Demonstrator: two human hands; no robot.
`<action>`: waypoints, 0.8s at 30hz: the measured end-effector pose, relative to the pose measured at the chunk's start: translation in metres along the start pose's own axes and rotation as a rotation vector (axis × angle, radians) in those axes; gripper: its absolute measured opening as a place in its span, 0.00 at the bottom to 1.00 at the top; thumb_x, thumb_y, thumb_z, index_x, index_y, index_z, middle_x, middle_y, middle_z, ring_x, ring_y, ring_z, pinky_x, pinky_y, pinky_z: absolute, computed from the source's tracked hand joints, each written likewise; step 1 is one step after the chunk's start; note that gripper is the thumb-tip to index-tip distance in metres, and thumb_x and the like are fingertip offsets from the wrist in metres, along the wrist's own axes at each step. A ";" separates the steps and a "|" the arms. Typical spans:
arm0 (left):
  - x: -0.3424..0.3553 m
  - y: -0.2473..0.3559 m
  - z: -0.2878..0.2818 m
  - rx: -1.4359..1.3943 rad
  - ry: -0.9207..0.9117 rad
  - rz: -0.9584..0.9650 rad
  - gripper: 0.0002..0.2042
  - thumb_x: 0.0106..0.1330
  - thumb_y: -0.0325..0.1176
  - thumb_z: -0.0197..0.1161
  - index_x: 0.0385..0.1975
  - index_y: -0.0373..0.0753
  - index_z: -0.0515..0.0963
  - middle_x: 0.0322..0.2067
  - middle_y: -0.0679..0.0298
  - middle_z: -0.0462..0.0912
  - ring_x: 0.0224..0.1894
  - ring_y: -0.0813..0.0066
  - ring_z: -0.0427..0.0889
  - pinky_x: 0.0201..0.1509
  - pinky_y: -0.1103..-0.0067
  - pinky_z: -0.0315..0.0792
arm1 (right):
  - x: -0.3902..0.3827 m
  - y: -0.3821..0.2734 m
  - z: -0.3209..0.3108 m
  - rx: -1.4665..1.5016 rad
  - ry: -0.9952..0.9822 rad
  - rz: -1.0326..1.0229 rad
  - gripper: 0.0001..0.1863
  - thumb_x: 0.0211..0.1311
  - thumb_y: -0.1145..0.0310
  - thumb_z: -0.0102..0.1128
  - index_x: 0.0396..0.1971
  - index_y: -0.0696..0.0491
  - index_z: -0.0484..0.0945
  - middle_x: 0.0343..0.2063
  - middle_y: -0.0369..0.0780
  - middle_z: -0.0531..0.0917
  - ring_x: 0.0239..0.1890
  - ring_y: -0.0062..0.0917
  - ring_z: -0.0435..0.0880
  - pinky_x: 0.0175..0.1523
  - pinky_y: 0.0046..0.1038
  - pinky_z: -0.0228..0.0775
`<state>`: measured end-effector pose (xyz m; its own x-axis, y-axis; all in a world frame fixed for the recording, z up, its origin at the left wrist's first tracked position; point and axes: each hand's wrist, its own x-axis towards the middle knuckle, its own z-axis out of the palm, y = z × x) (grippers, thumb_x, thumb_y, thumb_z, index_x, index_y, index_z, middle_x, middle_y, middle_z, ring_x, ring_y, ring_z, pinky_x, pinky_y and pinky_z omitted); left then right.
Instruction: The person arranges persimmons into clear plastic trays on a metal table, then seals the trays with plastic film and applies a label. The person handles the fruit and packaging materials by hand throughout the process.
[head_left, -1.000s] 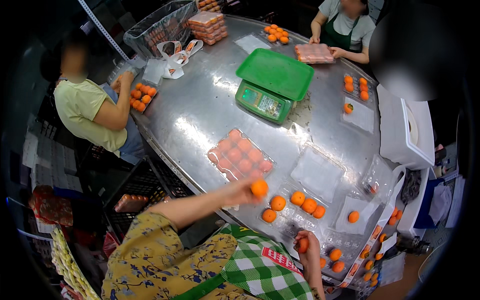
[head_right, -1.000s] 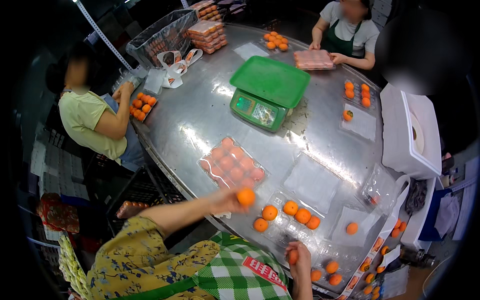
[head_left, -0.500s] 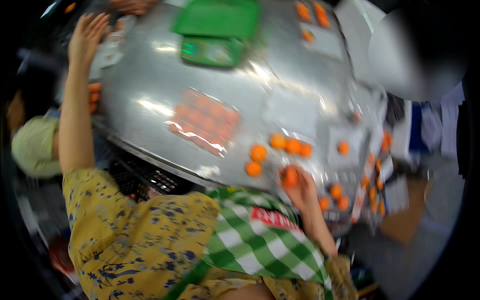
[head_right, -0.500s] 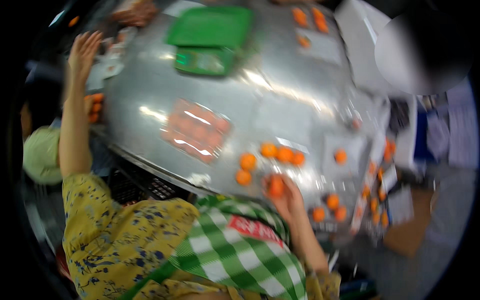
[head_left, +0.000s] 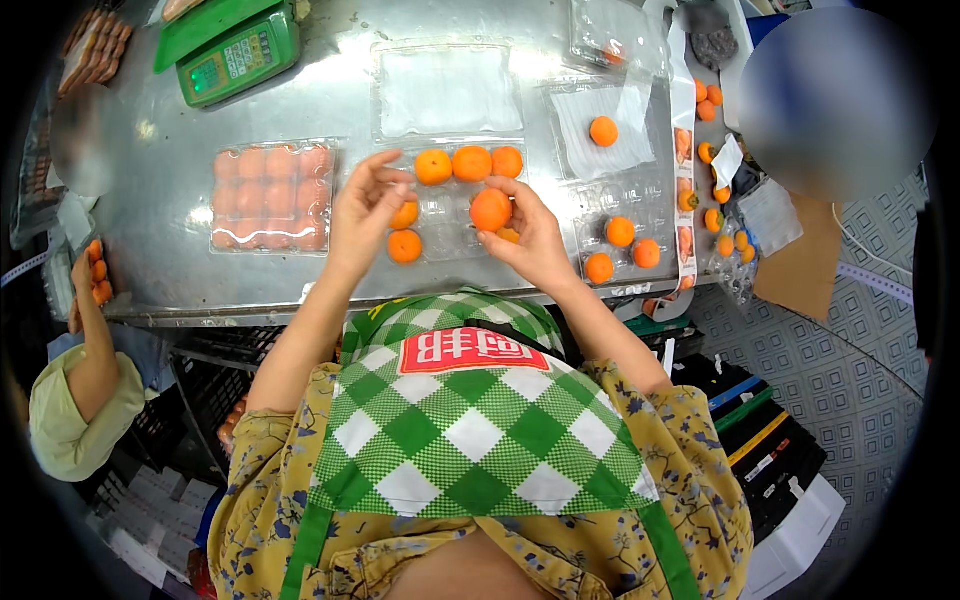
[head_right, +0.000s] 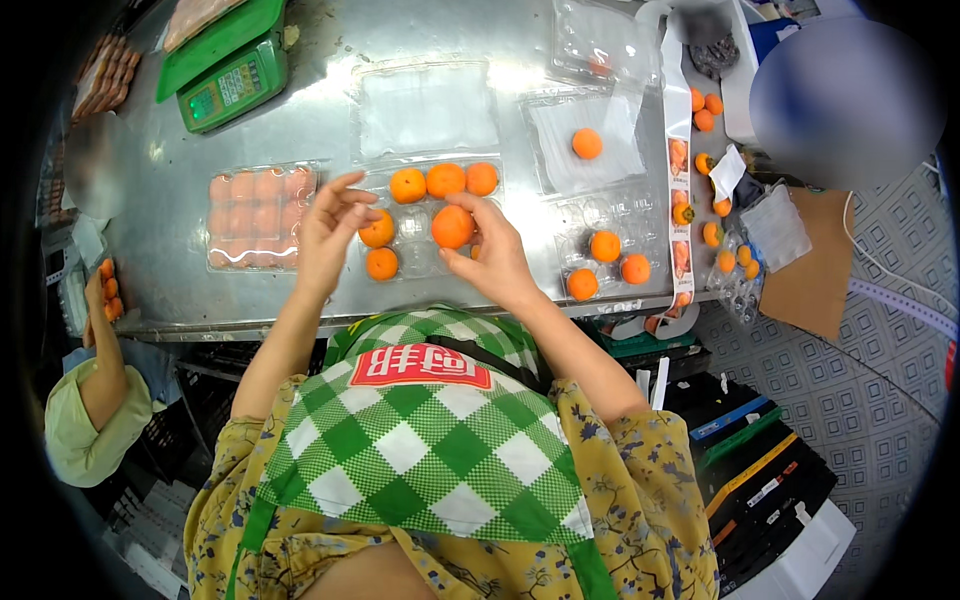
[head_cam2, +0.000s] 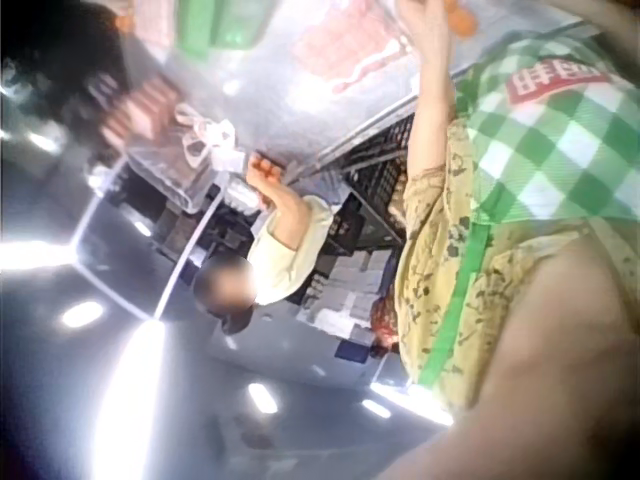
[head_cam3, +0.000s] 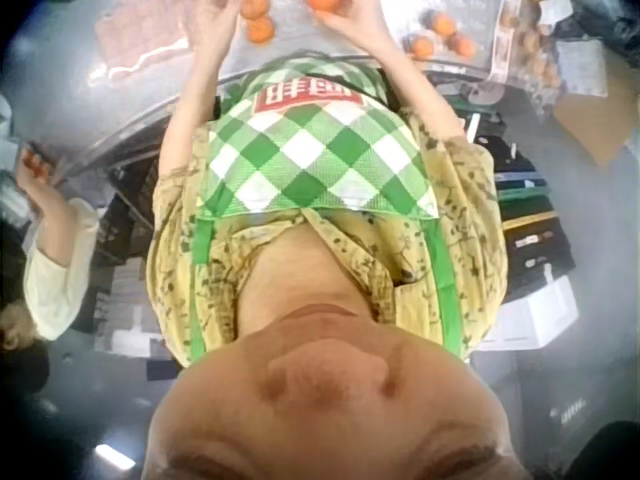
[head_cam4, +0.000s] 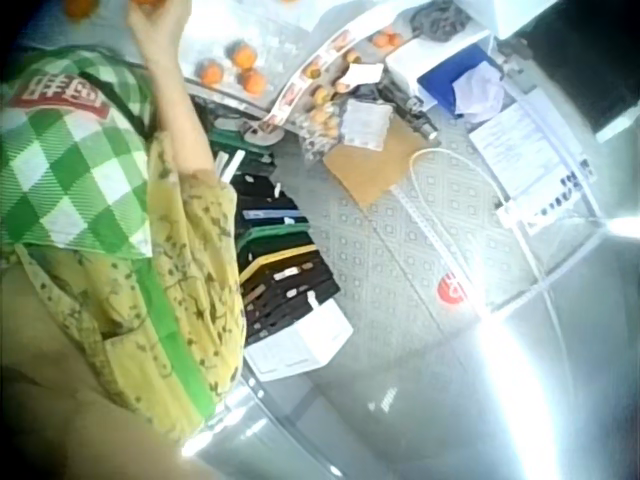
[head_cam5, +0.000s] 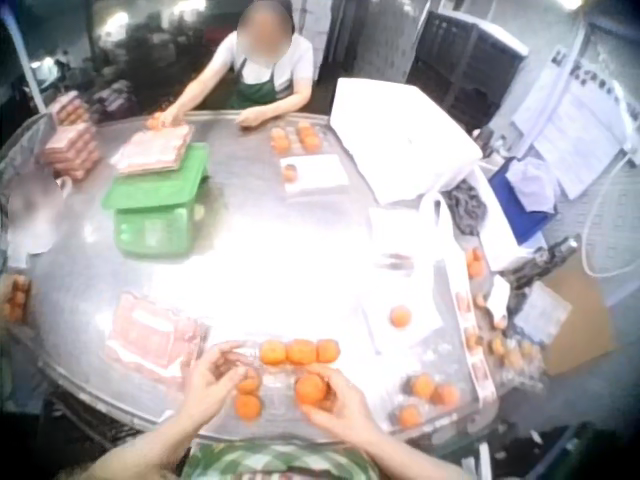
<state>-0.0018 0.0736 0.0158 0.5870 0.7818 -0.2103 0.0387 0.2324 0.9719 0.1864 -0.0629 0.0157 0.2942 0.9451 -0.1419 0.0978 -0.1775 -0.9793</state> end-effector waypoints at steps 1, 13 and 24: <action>-0.004 -0.003 0.008 -0.020 -0.017 -0.031 0.18 0.67 0.30 0.56 0.55 0.36 0.68 0.41 0.62 0.79 0.40 0.76 0.79 0.46 0.81 0.72 | 0.001 0.001 -0.003 -0.125 0.030 -0.051 0.31 0.45 0.77 0.66 0.54 0.56 0.68 0.47 0.42 0.74 0.47 0.29 0.77 0.45 0.27 0.75; -0.032 -0.023 0.031 0.028 -0.021 -0.193 0.15 0.65 0.27 0.56 0.51 0.35 0.71 0.37 0.63 0.78 0.38 0.76 0.79 0.43 0.82 0.71 | 0.020 0.029 -0.103 -0.417 0.294 -0.058 0.28 0.45 0.70 0.71 0.50 0.57 0.74 0.42 0.39 0.78 0.34 0.20 0.78 0.35 0.20 0.73; -0.007 -0.014 0.037 0.062 0.002 -0.267 0.15 0.66 0.29 0.54 0.52 0.34 0.71 0.38 0.62 0.79 0.39 0.76 0.79 0.46 0.81 0.71 | 0.055 0.037 -0.208 0.284 0.405 0.293 0.22 0.59 0.66 0.59 0.54 0.54 0.71 0.39 0.35 0.79 0.35 0.19 0.78 0.39 0.22 0.72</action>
<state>0.0235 0.0429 0.0077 0.5478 0.6984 -0.4605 0.2418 0.3948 0.8864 0.4036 -0.0743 0.0014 0.6166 0.6771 -0.4016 -0.2857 -0.2829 -0.9156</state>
